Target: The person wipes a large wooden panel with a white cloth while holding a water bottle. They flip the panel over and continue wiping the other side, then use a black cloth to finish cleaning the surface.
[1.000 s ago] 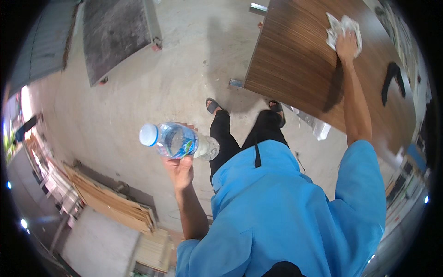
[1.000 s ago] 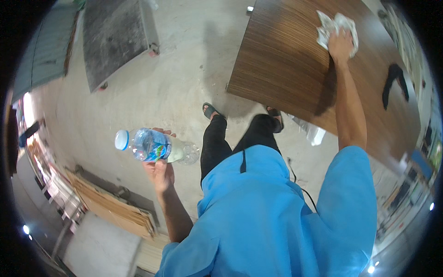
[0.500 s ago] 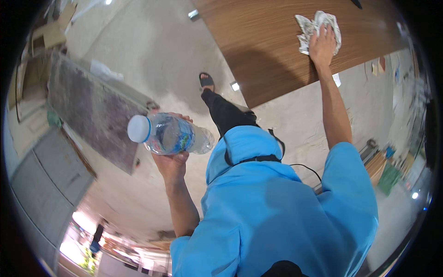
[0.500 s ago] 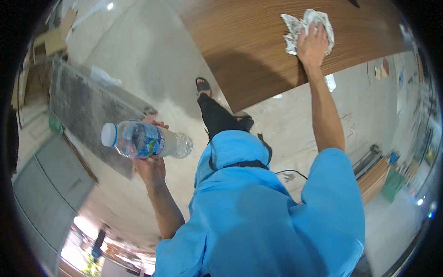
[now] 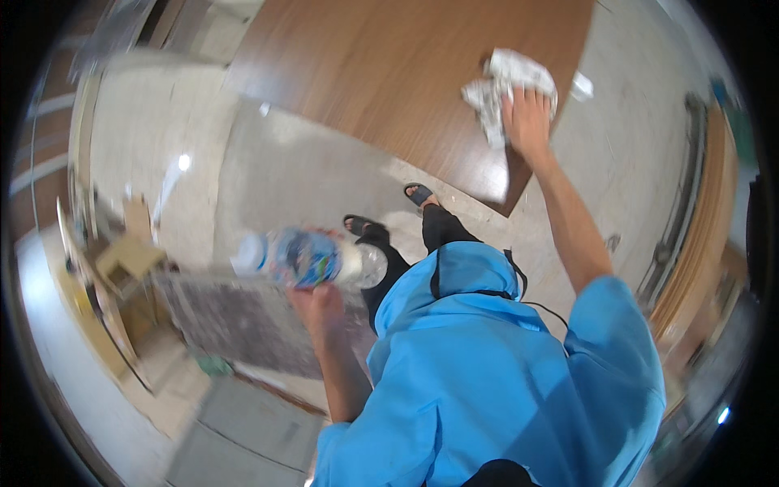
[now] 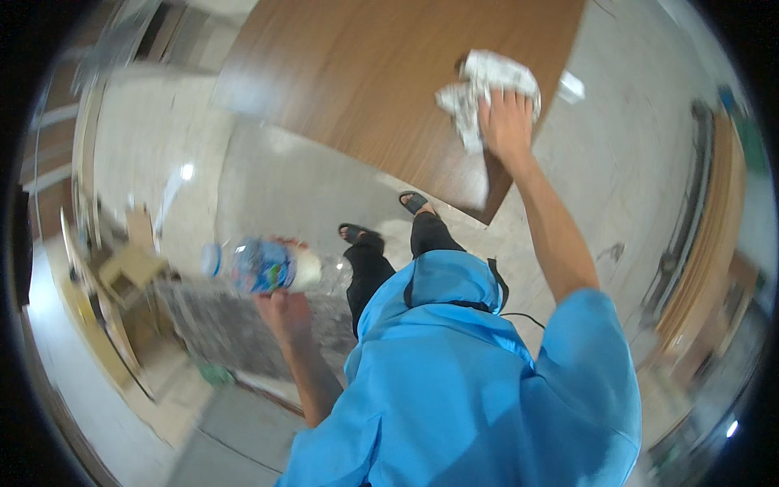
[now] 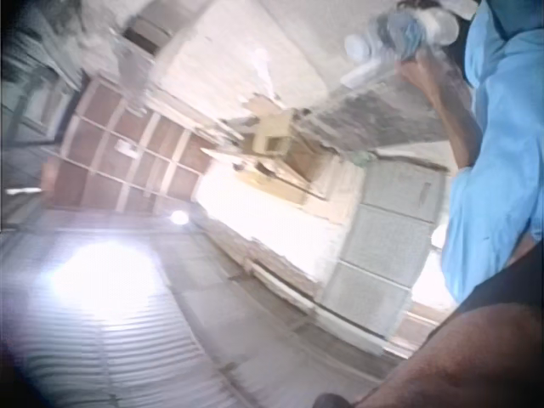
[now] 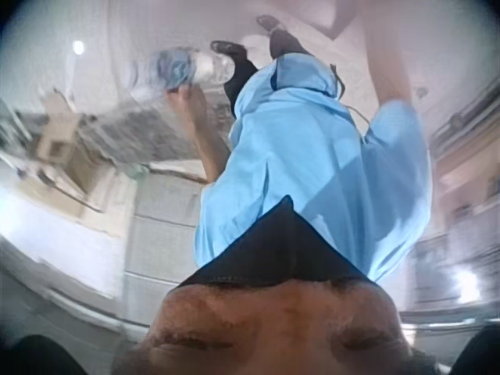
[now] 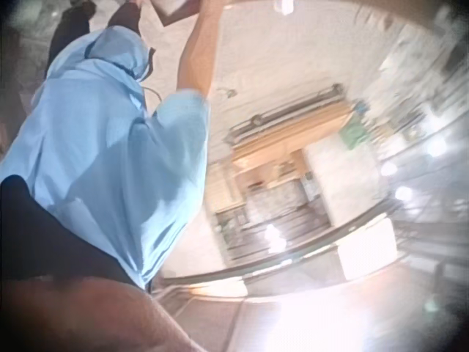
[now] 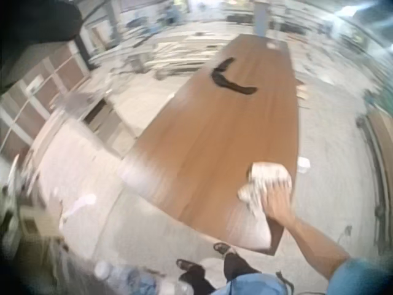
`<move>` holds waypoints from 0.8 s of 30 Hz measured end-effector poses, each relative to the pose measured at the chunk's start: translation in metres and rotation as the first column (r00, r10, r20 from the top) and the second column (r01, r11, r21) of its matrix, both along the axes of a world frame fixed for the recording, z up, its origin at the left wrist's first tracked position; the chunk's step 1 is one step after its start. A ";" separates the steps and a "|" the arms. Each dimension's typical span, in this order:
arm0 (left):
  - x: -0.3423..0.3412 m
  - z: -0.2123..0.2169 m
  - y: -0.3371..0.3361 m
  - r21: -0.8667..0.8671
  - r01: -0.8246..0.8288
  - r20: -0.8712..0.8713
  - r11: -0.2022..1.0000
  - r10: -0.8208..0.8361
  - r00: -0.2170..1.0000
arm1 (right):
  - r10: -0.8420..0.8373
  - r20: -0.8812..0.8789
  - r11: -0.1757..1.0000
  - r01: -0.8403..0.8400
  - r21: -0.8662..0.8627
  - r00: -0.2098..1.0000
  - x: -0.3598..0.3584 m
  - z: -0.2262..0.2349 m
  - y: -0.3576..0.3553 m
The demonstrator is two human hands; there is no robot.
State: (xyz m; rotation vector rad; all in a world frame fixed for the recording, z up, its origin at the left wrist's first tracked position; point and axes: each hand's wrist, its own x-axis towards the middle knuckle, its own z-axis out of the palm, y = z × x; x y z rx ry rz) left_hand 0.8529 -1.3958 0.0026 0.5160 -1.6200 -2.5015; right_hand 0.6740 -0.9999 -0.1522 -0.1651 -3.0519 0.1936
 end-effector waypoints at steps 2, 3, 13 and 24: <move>-0.015 -0.002 -0.035 -0.079 0.183 -0.106 0.980 -0.191 0.976 | -0.162 -0.212 0.965 0.199 0.171 0.964 -0.047 -0.003 -0.019; -0.024 -0.004 -0.050 -0.103 0.215 -0.059 0.971 -0.221 0.973 | -0.203 -0.193 0.977 0.213 0.031 0.960 -0.063 -0.005 -0.051; -0.127 0.006 -0.165 -0.250 0.594 0.082 0.765 -0.595 0.800 | -0.217 0.009 0.943 0.212 -0.255 0.976 0.010 -0.025 -0.295; -0.163 0.016 -0.163 -0.208 0.739 0.024 0.640 -0.752 0.658 | -0.512 -0.322 0.859 0.485 -0.167 0.796 -0.005 -0.025 -0.256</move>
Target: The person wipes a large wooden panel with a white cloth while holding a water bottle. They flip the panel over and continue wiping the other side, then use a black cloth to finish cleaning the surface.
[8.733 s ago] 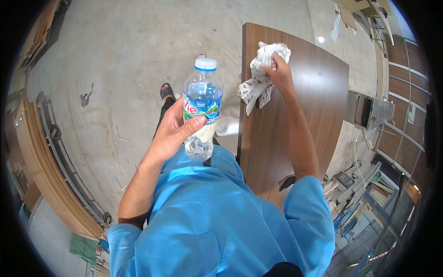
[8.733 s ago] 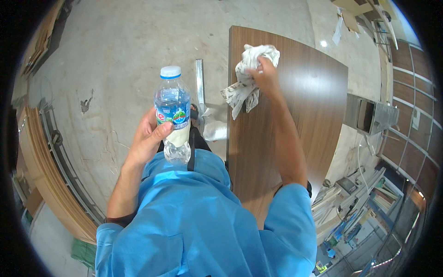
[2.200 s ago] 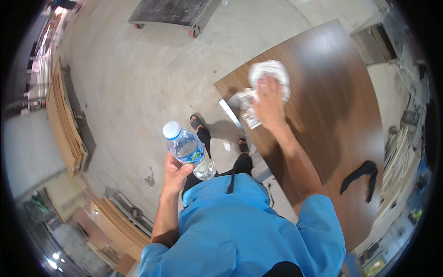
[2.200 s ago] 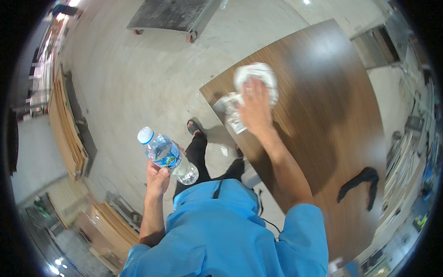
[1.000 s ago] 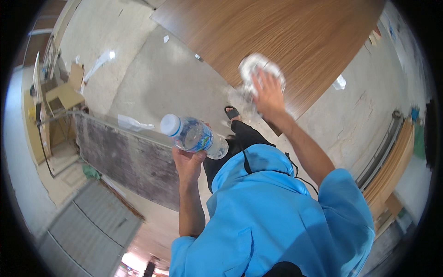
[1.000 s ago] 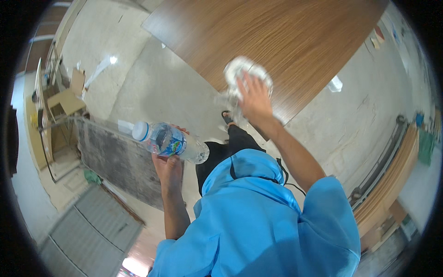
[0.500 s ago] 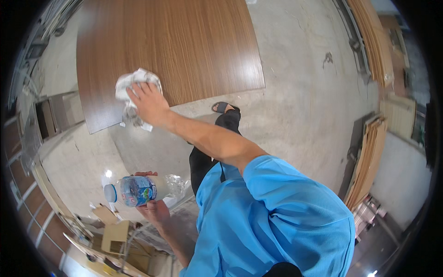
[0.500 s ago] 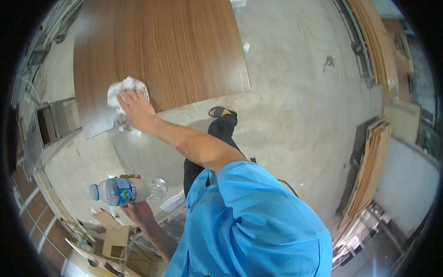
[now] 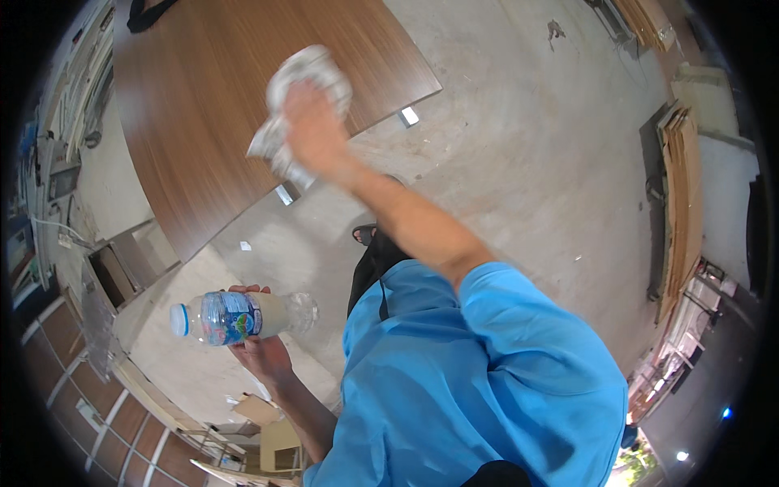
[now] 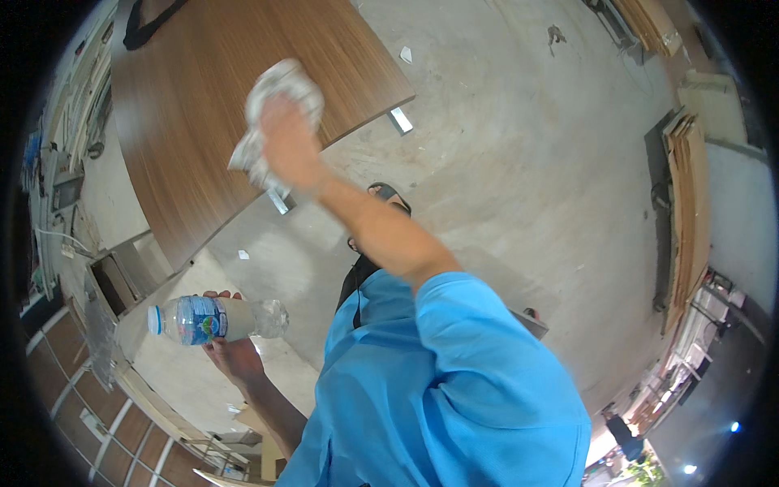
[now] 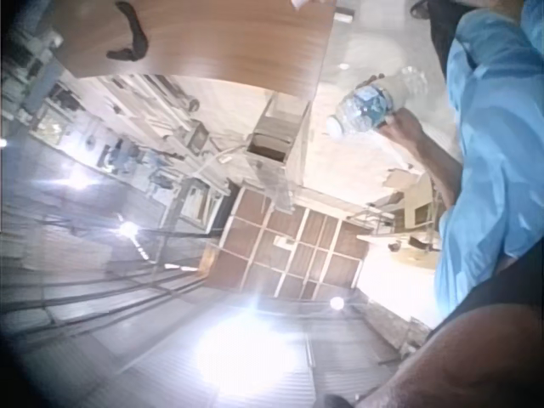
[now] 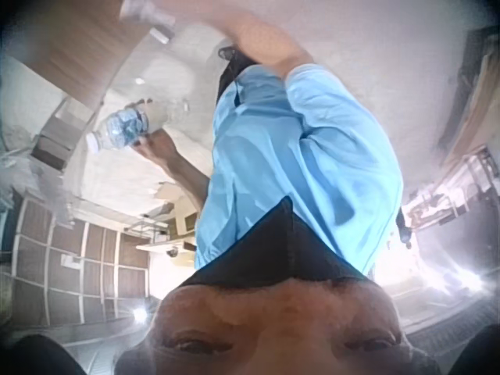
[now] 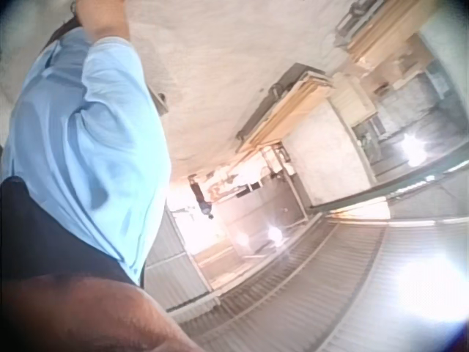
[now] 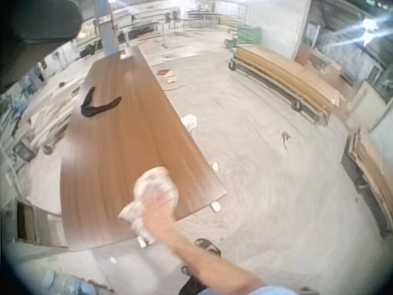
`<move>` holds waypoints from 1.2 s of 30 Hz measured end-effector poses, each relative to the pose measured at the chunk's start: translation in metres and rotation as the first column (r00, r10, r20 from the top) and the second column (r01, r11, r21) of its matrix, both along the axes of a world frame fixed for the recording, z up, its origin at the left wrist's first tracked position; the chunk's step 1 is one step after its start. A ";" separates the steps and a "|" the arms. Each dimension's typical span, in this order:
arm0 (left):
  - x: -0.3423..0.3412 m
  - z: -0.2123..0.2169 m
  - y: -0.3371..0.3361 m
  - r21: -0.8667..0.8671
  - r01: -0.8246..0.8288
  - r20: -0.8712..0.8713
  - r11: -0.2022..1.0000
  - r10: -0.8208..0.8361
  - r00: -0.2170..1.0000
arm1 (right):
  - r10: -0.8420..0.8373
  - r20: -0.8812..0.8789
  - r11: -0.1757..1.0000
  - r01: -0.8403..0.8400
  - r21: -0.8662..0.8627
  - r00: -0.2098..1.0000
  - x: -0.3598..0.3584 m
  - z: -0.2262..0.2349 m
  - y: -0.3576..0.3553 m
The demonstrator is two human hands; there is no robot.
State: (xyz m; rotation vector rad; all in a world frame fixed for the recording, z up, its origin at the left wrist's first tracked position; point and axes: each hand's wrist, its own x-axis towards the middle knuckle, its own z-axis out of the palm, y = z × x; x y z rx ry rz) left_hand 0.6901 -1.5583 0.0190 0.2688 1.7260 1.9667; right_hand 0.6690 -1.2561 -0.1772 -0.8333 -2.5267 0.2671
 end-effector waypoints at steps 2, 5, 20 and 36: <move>-0.008 0.005 0.010 -0.003 0.094 -0.020 0.996 -0.094 0.995 | 0.249 -0.019 0.963 -0.250 -0.100 0.968 -0.027 -0.011 -0.056; -0.017 0.014 0.025 0.003 0.199 -0.102 0.980 -0.198 0.975 | 0.221 -0.027 0.971 -0.222 -0.092 0.975 -0.012 -0.010 -0.071; -0.024 0.033 0.088 0.076 0.315 -0.114 0.946 -0.306 0.945 | -0.221 0.062 0.671 0.198 -0.715 0.973 0.215 -0.094 0.022; -0.013 0.055 0.135 0.001 0.209 -0.086 0.978 -0.208 0.974 | -0.616 -0.268 -0.131 -0.431 -0.893 0.741 0.230 -0.067 0.070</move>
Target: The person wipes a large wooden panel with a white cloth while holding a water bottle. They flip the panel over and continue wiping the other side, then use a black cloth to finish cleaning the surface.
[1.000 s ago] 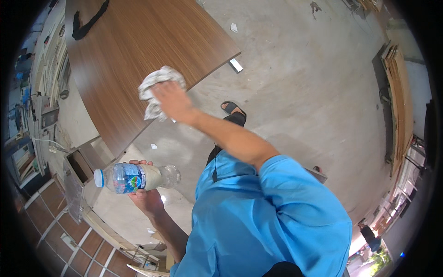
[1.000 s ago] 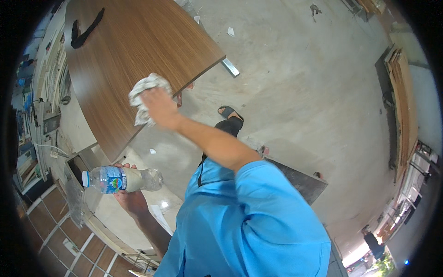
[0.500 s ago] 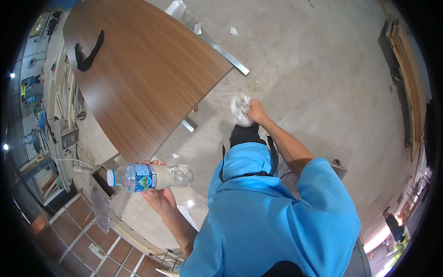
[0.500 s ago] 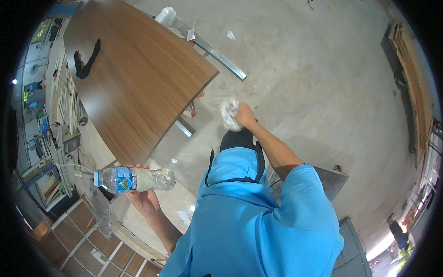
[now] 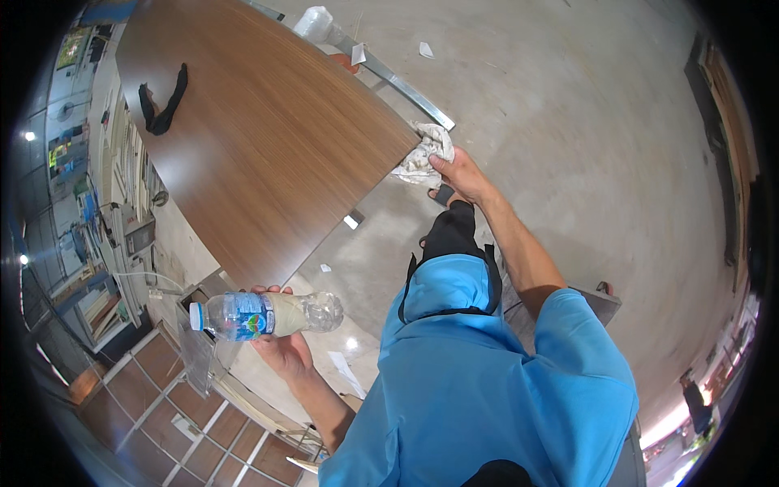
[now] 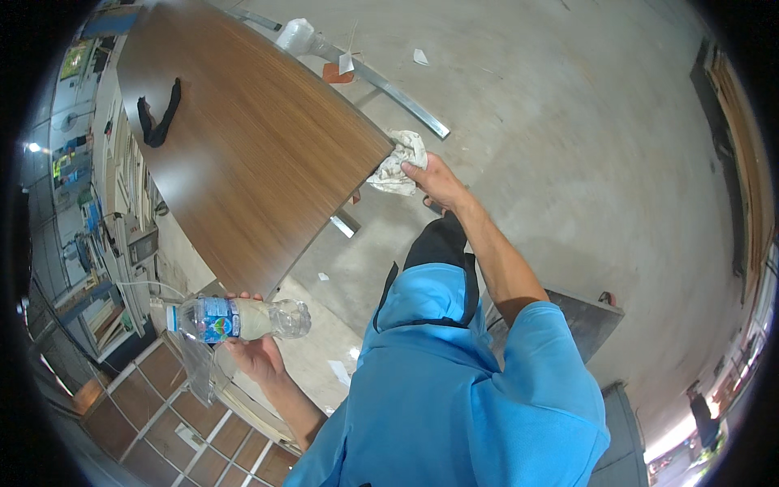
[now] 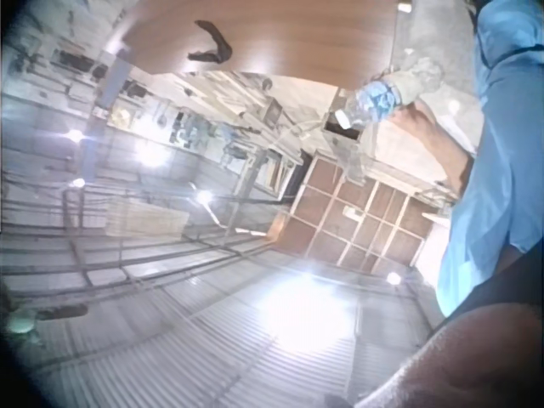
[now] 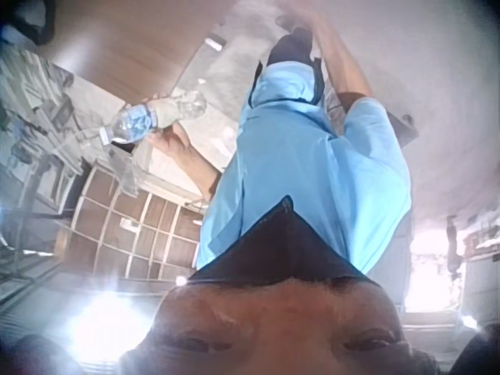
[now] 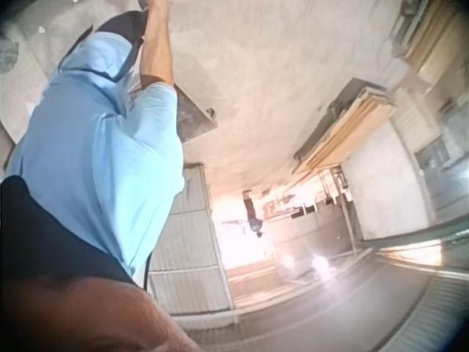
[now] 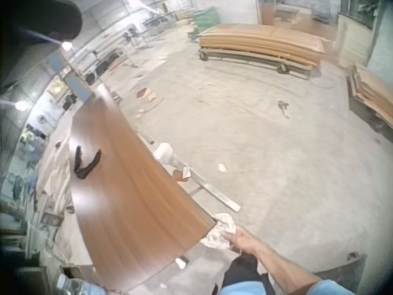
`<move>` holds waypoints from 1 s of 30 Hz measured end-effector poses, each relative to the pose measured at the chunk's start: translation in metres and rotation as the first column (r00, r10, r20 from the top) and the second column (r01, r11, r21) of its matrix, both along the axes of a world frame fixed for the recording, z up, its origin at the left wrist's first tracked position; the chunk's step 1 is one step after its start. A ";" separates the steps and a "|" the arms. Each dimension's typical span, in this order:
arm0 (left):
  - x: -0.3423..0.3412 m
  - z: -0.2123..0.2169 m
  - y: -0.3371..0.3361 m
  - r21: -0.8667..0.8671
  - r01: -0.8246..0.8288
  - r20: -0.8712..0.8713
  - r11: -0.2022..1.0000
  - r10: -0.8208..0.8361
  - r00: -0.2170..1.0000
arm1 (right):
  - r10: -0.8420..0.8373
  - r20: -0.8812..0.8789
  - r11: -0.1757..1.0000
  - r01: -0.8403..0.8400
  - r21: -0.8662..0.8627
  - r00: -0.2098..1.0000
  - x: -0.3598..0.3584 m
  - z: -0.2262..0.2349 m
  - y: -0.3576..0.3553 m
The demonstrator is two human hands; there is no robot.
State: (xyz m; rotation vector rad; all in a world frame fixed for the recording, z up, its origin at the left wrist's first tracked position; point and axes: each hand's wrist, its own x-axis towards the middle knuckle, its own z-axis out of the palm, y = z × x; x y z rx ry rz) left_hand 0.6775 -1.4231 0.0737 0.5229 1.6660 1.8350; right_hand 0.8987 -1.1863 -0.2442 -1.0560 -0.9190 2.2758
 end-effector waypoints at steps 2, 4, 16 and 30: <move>0.000 -0.002 -0.003 0.002 -0.017 -0.010 1.000 0.017 1.000 | -0.061 0.036 0.998 0.060 0.006 0.998 -0.007 -0.005 0.007; -0.001 -0.005 -0.006 -0.009 -0.041 -0.030 0.999 0.040 0.999 | -0.119 0.033 0.988 0.115 0.101 0.992 -0.012 -0.010 0.013; -0.012 -0.022 -0.023 -0.051 -0.118 0.024 0.992 0.119 0.993 | -0.235 0.598 0.952 0.056 0.302 0.766 -0.001 0.032 0.114; -0.031 -0.037 -0.168 -0.031 -0.511 -0.107 0.859 0.506 0.856 | -0.126 0.724 0.127 -0.713 0.690 0.678 -0.218 0.098 -0.018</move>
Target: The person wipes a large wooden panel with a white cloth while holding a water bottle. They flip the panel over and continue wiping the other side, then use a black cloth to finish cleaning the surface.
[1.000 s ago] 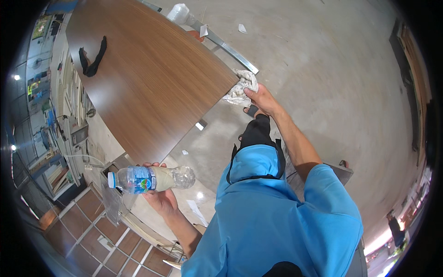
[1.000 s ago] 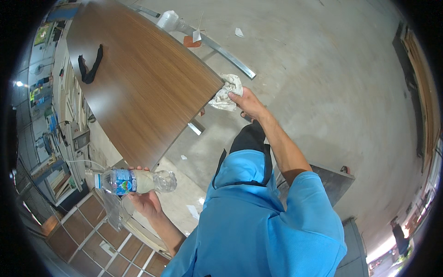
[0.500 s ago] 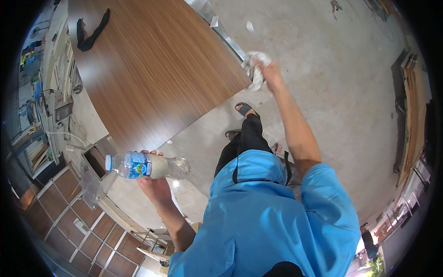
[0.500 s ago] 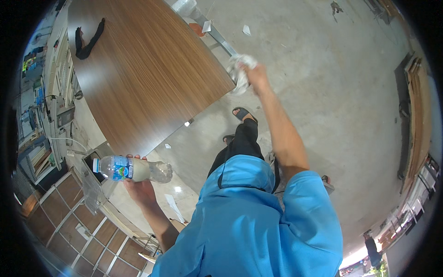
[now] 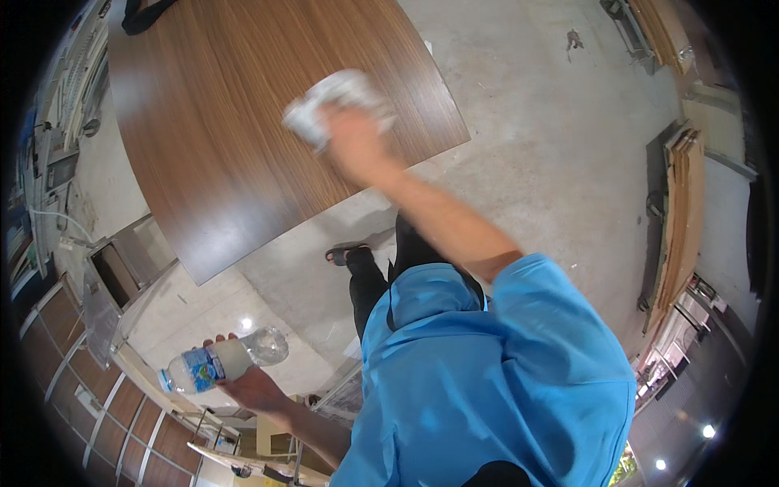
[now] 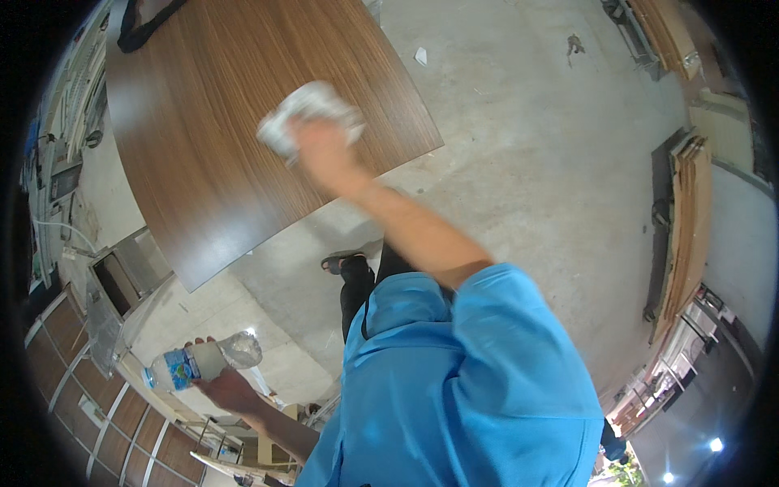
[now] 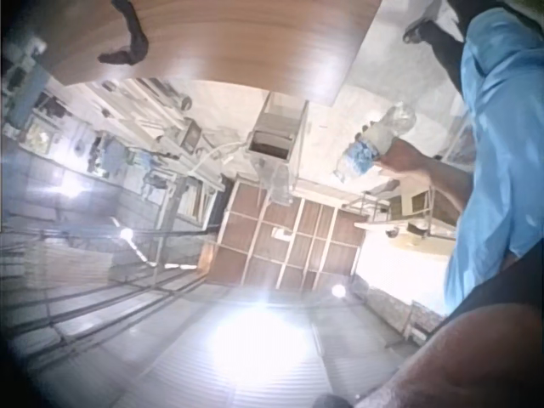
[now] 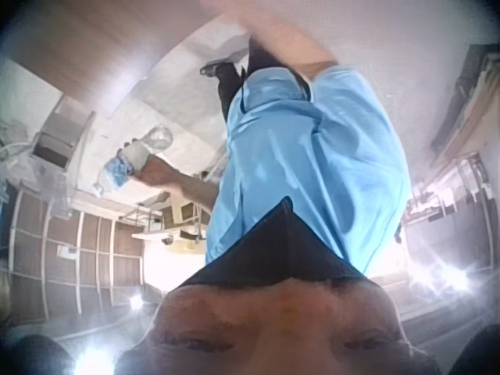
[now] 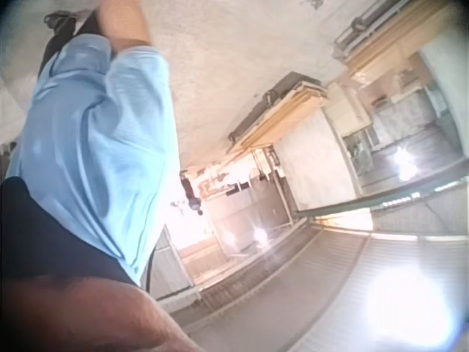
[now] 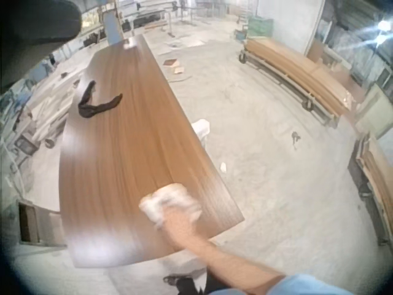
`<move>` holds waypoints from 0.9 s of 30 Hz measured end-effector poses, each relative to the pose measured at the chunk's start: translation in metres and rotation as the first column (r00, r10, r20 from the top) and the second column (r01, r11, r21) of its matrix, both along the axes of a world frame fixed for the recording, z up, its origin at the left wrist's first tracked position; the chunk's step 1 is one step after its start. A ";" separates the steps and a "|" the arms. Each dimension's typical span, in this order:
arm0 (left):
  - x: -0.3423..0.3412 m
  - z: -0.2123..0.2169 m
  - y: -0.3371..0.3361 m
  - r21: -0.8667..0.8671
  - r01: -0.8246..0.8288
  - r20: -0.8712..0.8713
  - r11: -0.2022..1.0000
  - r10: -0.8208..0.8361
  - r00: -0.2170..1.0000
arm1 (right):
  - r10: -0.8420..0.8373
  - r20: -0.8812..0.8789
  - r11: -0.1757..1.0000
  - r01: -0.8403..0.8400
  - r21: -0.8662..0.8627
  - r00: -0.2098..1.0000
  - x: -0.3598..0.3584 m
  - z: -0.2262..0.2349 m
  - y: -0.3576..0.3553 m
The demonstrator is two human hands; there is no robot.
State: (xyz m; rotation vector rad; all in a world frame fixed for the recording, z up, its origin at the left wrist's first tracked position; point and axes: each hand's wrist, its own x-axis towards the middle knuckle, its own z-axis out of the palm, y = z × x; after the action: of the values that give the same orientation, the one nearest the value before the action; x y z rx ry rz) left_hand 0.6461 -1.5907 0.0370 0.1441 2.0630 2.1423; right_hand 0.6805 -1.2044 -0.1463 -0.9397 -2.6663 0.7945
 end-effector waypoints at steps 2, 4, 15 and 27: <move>-0.002 -0.002 -0.017 0.019 -0.021 0.026 1.000 0.021 0.999 | 0.158 -0.391 0.987 -0.151 0.049 0.907 -0.054 -0.006 -0.088; -0.010 -0.008 -0.032 0.028 -0.034 0.024 0.999 0.034 0.999 | 0.372 -0.236 0.906 -0.406 -0.120 0.898 -0.083 -0.012 -0.164; -0.054 -0.083 -0.186 0.147 -0.133 0.170 0.980 0.107 0.980 | -0.319 -0.242 0.872 0.384 0.304 0.916 -0.067 -0.014 0.046; -0.084 -0.085 -0.236 0.216 -0.150 0.069 0.965 0.138 0.988 | 0.271 -0.133 0.947 -0.240 0.214 0.953 -0.231 -0.036 -0.195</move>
State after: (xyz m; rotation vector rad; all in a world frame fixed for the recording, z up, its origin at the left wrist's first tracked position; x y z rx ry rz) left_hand 0.5616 -1.8268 -0.0480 -0.0379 1.8543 2.4310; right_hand 0.4494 -1.3995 -0.1819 -0.4659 -2.6934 0.6109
